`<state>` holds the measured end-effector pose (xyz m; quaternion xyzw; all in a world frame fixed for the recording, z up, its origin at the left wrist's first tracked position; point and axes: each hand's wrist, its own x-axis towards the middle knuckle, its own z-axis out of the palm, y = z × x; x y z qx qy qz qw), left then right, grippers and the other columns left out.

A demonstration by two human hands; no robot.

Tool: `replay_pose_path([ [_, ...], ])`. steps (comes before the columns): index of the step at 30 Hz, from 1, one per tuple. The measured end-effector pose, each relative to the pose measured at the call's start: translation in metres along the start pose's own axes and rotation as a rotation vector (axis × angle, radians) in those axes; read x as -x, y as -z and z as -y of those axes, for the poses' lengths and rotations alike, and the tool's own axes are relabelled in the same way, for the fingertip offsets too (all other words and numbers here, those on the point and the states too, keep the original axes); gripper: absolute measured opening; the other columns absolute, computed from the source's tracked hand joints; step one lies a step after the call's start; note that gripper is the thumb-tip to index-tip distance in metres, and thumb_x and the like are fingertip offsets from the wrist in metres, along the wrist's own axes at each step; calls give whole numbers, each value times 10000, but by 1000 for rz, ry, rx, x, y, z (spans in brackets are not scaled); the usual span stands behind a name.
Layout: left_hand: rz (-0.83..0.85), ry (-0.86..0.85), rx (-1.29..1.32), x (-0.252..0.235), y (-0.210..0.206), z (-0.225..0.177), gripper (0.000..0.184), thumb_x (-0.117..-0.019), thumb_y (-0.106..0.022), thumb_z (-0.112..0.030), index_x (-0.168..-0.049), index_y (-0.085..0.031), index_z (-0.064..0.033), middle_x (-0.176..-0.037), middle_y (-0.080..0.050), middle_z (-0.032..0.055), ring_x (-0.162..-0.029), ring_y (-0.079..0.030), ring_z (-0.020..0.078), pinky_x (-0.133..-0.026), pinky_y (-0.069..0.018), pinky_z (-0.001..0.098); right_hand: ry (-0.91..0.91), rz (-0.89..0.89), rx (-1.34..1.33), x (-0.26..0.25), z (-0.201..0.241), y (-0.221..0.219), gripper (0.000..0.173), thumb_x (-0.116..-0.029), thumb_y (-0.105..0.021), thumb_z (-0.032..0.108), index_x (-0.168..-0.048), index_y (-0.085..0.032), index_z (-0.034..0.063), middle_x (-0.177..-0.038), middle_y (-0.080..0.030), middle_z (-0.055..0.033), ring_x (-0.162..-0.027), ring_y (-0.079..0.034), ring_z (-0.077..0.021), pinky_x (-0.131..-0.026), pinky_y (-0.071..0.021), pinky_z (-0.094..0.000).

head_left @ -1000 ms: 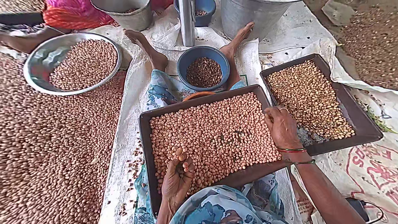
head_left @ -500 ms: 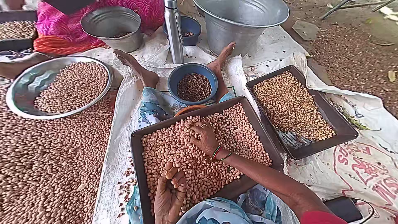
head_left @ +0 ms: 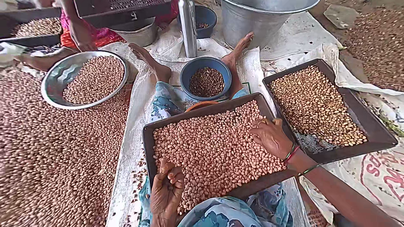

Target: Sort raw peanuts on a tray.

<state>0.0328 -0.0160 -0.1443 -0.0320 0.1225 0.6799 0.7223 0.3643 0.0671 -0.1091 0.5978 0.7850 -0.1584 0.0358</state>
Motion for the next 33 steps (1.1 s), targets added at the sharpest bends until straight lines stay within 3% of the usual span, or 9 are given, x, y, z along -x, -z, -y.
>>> replay_pose_path([
  [3, -83, 10, -94, -7, -6, 13, 265, -1023, -452, -78, -963, -709, -54, -763, -704, 28, -631, -695, 84, -594, -581, 175, 130, -297, -195, -36, 3, -14, 145, -969, -666, 82, -1002, -786, 8, -931, -720, -221, -898, -703, -409, -816, -516, -588],
  [7, -122, 91, -156, -12, -14, 32, 315, -1030, -425, -92, -946, -725, -50, -784, -718, 43, -645, -703, 93, -609, -589, 183, 126, -170, -171, -68, 17, -29, 145, -975, -648, 59, -1022, -766, -11, -976, -722, -237, -975, -692, -418, -916, -491, -589],
  [15, -353, 195, -334, -23, -23, 68, 396, -1084, -258, -114, -995, -641, -67, -773, -685, 17, -611, -670, 67, -599, -582, 174, 258, -162, -27, -71, 16, -41, 153, -949, -681, 101, -977, -723, -43, -934, -692, -241, -909, -693, -419, -836, -506, -573],
  [18, -438, 181, -443, -27, -27, 80, 366, -1110, -278, -149, -1118, -625, -32, -881, -729, 53, -702, -709, 94, -651, -599, 208, 209, -116, -340, -66, 18, -20, 152, -892, -742, 110, -958, -746, -27, -932, -693, -212, -859, -681, -355, -776, -538, -518],
  [20, -448, 134, -435, -24, -25, 83, 392, -1121, -262, -196, -1129, -625, -48, -921, -748, 49, -762, -732, 102, -692, -608, 215, 273, -84, -710, -49, 29, -17, 118, -875, -728, 72, -924, -732, -35, -853, -674, -124, -740, -599, -172, -687, -494, -334],
  [22, -439, 53, -439, -20, -25, 85, 439, -1125, -242, -247, -1046, -645, -89, -897, -745, 28, -769, -729, 95, -708, -608, 215, 270, 144, -1176, -29, 46, -30, 181, -908, -589, 103, -1026, -664, -12, -952, -637, 17, -837, -575, 8, -754, -483, -178],
  [24, -395, -62, -538, -13, -26, 89, 504, -1128, -205, -273, -954, -651, -115, -848, -734, -4, -753, -720, 75, -701, -608, 209, 82, 422, -1675, -7, 72, -49, 225, -949, -446, 81, -1126, -580, 47, -1095, -668, 17, -979, -652, -45, -866, -541, -228],
  [27, -52, -246, -934, 5, -3, 92, 457, -1112, -321, -283, -936, -731, -181, -947, -750, -75, -929, -701, 39, -874, -573, 224, -585, 583, -2190, 19, 116, -59, 353, -1126, -274, 270, -1154, -567, 73, -982, -681, -56, -879, -700, -157, -806, -592, -314],
  [33, 365, -471, -1595, 11, 6, 84, 310, -1065, -481, -288, -1015, -732, -114, -1152, -701, -1, -1200, -583, 67, -1066, -432, 237, -786, 508, -2659, 26, 147, -71, 394, -1102, -296, 161, -837, -584, 108, -729, -668, -38, -683, -682, -99, -657, -579, -233],
])
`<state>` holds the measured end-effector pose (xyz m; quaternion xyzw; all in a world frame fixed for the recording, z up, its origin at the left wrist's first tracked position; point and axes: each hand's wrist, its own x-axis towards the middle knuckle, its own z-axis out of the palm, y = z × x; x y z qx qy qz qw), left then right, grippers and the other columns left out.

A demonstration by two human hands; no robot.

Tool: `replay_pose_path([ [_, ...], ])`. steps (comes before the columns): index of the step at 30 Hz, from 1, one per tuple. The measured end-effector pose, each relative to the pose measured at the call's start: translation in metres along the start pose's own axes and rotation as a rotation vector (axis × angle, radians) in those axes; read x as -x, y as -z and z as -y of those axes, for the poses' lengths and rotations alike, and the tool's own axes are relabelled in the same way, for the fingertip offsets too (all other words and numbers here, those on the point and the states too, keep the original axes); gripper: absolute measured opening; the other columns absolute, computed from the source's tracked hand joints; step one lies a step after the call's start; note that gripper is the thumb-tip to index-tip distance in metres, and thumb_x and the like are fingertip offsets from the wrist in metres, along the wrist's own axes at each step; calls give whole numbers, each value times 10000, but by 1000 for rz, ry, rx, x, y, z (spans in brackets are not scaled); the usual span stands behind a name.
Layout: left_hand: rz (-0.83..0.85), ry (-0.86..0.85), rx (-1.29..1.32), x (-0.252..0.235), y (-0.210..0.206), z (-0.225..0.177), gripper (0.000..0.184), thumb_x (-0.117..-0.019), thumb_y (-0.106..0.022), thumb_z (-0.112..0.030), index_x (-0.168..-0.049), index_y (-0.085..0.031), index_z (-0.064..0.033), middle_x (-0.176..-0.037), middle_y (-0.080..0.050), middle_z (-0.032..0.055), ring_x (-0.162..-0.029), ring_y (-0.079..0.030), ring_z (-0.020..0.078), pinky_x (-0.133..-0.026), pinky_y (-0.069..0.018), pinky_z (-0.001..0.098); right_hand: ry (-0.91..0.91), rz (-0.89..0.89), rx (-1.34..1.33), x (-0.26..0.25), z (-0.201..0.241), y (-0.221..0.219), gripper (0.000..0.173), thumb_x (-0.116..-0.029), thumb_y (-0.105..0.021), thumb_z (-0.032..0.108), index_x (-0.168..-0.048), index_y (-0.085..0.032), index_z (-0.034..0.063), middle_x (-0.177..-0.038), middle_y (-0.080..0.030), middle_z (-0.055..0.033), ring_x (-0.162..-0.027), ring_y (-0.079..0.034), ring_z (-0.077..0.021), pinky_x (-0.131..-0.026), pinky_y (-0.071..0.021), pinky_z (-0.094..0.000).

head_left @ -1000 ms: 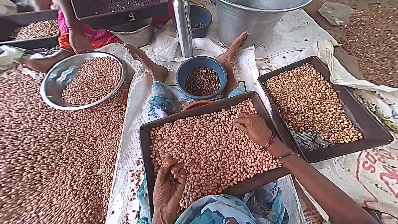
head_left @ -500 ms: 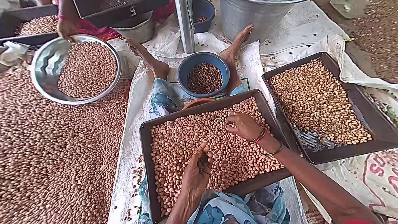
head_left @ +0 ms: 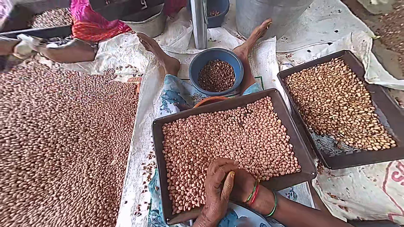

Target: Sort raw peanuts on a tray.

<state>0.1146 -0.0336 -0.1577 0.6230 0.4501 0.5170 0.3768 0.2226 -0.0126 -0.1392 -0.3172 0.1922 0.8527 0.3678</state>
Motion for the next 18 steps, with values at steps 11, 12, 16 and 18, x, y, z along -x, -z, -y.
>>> replay_pose_path([
  [11, -476, 13, -553, -13, 123, 8, 377, -1012, -457, -178, -1247, -629, 61, -1360, -588, 219, -1339, -503, 286, -1102, -413, 375, 765, -58, 1384, -35, 107, -94, 114, -1020, -575, 27, -1085, -643, -37, -786, -637, -26, -602, -569, -29, -579, -491, -174],
  [12, -415, 144, -683, -8, 130, 9, 465, -1003, -455, -221, -1316, -578, 100, -1421, -529, 300, -1377, -458, 409, -1107, -383, 485, 776, -101, 1671, -38, 107, -76, 100, -985, -658, 43, -1024, -705, -35, -781, -665, -58, -604, -557, -64, -605, -482, -212],
  [16, -171, 471, -746, 7, 140, 26, 538, -1029, -454, -278, -1402, -510, 106, -1474, -472, 327, -1404, -391, 534, -1119, -288, 685, 728, -42, 2442, -38, 87, -34, 279, -1051, -544, 126, -1195, -721, -36, -1164, -705, -253, -1092, -685, -398, -975, -517, -515],
  [18, -175, 497, -730, 6, 137, 28, 462, -1044, -448, -184, -1373, -515, 134, -1360, -555, 349, -1301, -513, 511, -1079, -365, 648, 798, -58, 2560, -40, 78, -30, 278, -1040, -514, 70, -1187, -704, -69, -1138, -694, -298, -1080, -684, -458, -936, -534, -546],
])
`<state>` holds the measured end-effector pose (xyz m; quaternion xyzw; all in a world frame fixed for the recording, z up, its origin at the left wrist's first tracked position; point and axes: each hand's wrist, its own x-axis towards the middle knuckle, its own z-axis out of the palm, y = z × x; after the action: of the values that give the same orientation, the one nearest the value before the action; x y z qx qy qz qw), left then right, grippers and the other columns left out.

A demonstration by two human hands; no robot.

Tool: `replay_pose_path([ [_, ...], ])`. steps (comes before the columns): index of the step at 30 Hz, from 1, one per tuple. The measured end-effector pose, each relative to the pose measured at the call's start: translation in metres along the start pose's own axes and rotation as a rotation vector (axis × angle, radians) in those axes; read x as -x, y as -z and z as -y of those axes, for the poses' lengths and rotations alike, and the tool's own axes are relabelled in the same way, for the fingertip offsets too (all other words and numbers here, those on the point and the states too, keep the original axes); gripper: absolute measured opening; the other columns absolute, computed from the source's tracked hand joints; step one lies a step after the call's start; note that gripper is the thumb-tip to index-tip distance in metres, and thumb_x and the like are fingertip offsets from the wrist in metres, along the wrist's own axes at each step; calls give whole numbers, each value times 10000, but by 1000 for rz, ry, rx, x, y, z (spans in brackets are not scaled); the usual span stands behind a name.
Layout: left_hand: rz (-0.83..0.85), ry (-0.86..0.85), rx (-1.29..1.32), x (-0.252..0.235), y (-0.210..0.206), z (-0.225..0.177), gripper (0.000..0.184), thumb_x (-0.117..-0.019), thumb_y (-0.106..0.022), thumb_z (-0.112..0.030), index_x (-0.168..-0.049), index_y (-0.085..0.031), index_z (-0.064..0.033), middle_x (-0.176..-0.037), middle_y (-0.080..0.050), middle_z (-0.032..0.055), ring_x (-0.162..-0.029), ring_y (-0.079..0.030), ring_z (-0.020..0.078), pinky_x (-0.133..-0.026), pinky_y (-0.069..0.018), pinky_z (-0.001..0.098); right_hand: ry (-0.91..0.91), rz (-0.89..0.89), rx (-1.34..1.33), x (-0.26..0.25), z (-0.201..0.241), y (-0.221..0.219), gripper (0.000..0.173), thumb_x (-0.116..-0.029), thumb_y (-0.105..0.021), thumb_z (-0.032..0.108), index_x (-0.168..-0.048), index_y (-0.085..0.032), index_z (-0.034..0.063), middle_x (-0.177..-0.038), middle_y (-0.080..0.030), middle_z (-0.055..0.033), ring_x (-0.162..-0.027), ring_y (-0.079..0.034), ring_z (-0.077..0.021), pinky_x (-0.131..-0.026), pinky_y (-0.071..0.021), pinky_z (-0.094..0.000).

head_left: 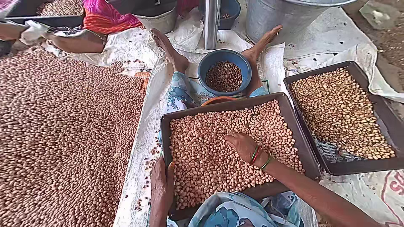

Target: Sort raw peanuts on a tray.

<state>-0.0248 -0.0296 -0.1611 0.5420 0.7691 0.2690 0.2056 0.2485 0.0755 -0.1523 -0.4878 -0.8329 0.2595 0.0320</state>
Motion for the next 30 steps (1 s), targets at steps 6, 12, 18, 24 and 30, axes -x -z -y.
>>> replay_pose_path([
  [6, -40, -72, -11, -23, 4, -6, 377, -1055, -429, -142, -1253, -604, 127, -1224, -630, 342, -1185, -585, 515, -1024, -392, 653, 12, -116, -137, -23, -11, 41, 161, -939, -653, 12, -1068, -713, -64, -1006, -675, -251, -899, -670, -370, -814, -541, -495],
  [12, -17, -74, -24, -34, 6, -1, 399, -1063, -418, -175, -1267, -589, 123, -1229, -618, 353, -1200, -575, 514, -1026, -381, 663, 187, -450, -226, -50, -18, 72, 292, -948, -696, 116, -1209, -709, -16, -1165, -698, -234, -990, -699, -332, -863, -567, -467],
  [18, 6, -66, 2, -26, 7, 4, 390, -1066, -415, -162, -1278, -578, 122, -1174, -635, 346, -1097, -630, 467, -941, -455, 615, 365, 23, -37, -23, -49, 4, 244, -833, -794, 168, -1073, -792, 125, -1198, -703, -157, -1283, -549, -417, -969, -347, -698],
  [24, -9, -79, -24, -22, 4, 7, 433, -1073, -414, -185, -1353, -550, 115, -1298, -597, 355, -1219, -583, 506, -1034, -417, 629, -182, -116, 237, 37, -62, 54, 308, -903, -650, -62, -1081, -803, 138, -1448, -588, -190, -1493, -280, -515, -1056, -209, -795],
  [30, -136, -203, -73, -18, 5, 11, 533, -1005, -464, -259, -1416, -495, 80, -1477, -458, 338, -1380, -425, 522, -1097, -357, 629, 376, 250, -198, 75, -15, -11, 278, -908, -708, 87, -1172, -769, 149, -1394, -632, -137, -1431, -421, -462, -1008, -313, -774],
])
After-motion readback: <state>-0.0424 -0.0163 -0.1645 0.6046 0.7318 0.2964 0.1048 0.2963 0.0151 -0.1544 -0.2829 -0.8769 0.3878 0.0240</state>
